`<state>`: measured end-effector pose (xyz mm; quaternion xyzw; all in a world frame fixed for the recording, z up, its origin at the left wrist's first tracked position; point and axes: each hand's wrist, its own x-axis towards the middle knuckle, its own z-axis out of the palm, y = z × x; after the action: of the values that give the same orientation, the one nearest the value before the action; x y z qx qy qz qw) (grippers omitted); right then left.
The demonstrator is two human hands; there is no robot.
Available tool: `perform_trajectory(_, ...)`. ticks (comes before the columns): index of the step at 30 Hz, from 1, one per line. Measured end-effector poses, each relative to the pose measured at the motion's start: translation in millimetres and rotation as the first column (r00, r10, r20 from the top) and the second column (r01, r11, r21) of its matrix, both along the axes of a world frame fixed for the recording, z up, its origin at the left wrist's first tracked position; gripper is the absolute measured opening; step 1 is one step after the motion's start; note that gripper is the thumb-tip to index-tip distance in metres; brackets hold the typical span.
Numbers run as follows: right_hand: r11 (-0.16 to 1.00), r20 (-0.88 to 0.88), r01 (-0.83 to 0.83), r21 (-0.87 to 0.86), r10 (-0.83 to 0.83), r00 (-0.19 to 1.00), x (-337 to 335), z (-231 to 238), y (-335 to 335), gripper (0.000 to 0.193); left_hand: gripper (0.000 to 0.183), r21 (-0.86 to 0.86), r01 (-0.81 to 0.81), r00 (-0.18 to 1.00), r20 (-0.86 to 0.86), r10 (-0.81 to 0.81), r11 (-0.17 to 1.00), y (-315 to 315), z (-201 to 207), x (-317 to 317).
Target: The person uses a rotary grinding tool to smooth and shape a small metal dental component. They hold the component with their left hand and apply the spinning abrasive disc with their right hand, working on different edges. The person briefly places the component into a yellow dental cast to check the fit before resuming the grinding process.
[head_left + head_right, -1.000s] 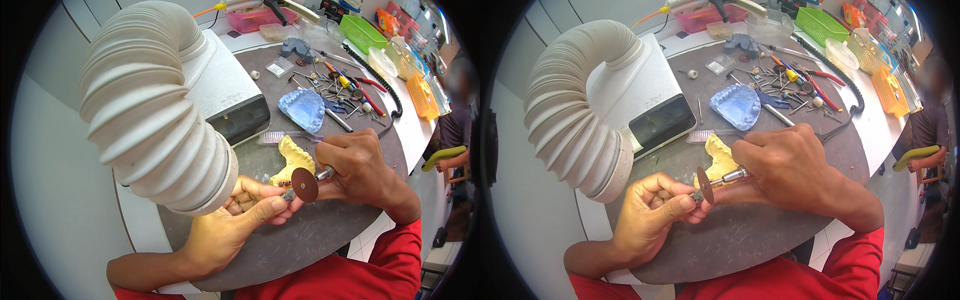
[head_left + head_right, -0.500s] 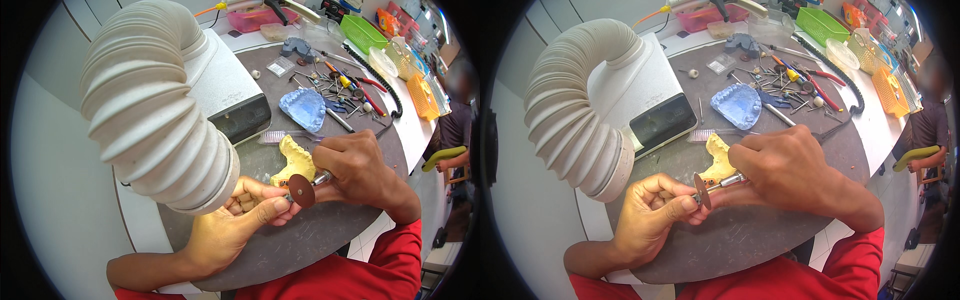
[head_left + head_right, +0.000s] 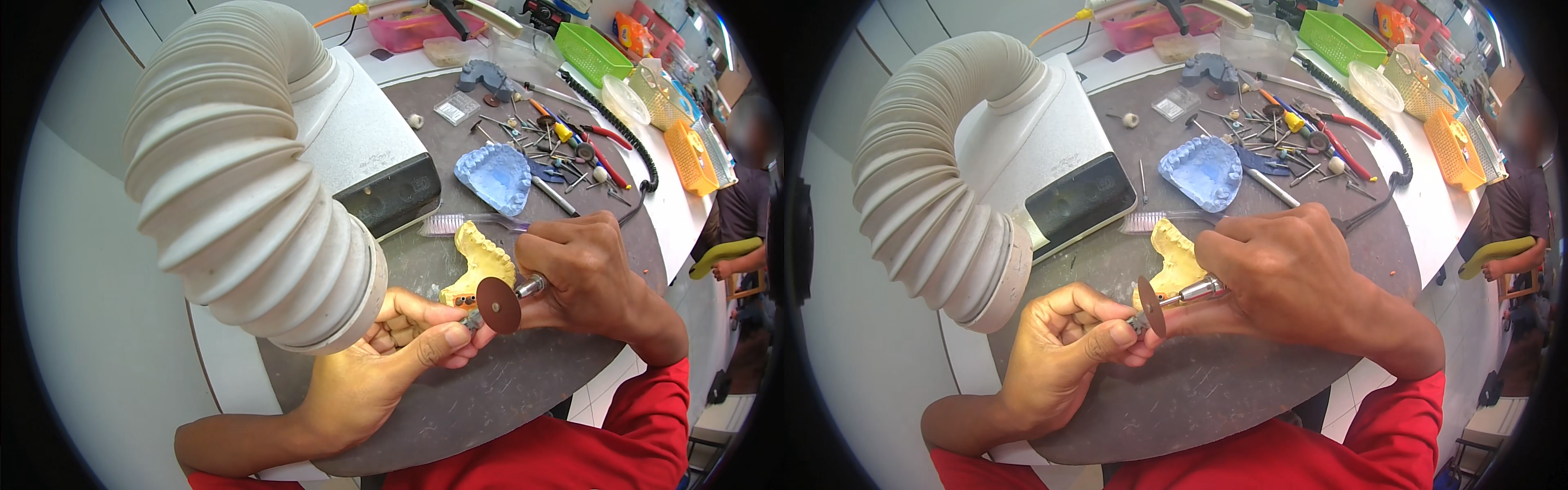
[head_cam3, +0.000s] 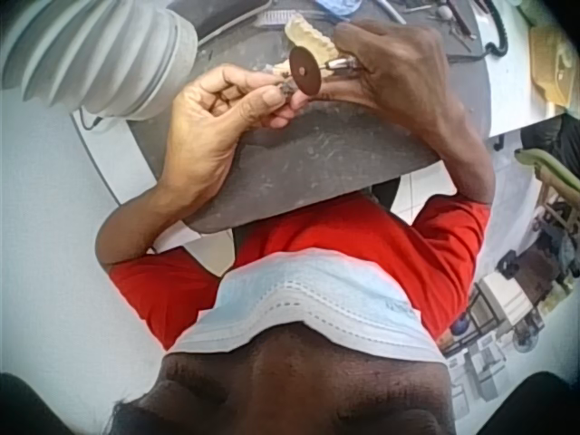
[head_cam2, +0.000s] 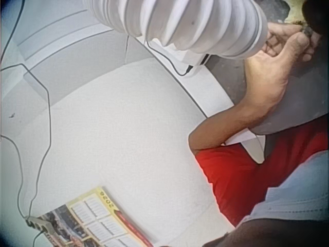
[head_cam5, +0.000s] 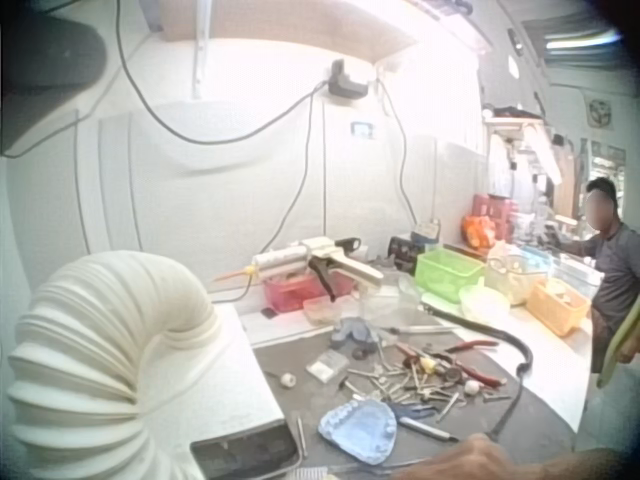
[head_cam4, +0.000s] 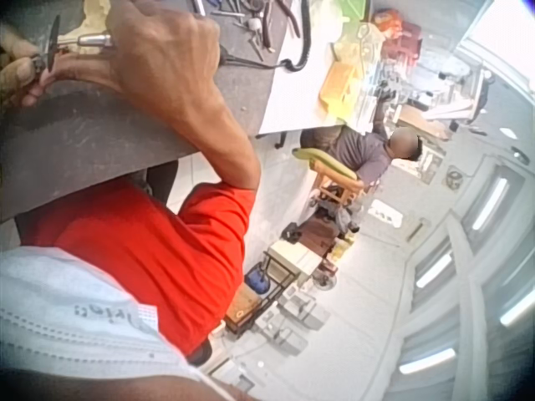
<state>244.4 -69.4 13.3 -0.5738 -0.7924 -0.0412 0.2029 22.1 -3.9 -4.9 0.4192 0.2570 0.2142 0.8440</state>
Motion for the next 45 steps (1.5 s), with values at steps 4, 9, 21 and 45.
perform_trajectory(4,1.000,-0.007,0.001,-0.023,-0.002,1.000,-0.9,-0.2,-0.1,0.054,0.009,0.017,-0.001,1.000,-0.011,0.001,1.000,-0.2,0.4,0.0)
perform_trajectory(9,1.000,0.015,-0.014,-0.010,0.014,1.000,-1.9,0.1,0.4,0.054,0.009,0.036,0.006,0.999,-0.034,-0.004,0.999,0.2,1.1,-0.1)
perform_trajectory(21,1.000,-0.010,0.013,0.012,-0.013,1.000,-2.0,1.0,0.2,0.052,0.011,-0.016,0.030,1.000,-0.006,-0.030,0.999,0.8,0.7,-0.7)
perform_trajectory(45,1.000,0.009,0.001,-0.019,-0.001,1.000,-1.4,0.2,-0.9,0.053,0.011,0.006,0.013,1.000,-0.017,-0.013,1.000,0.2,1.4,0.1)
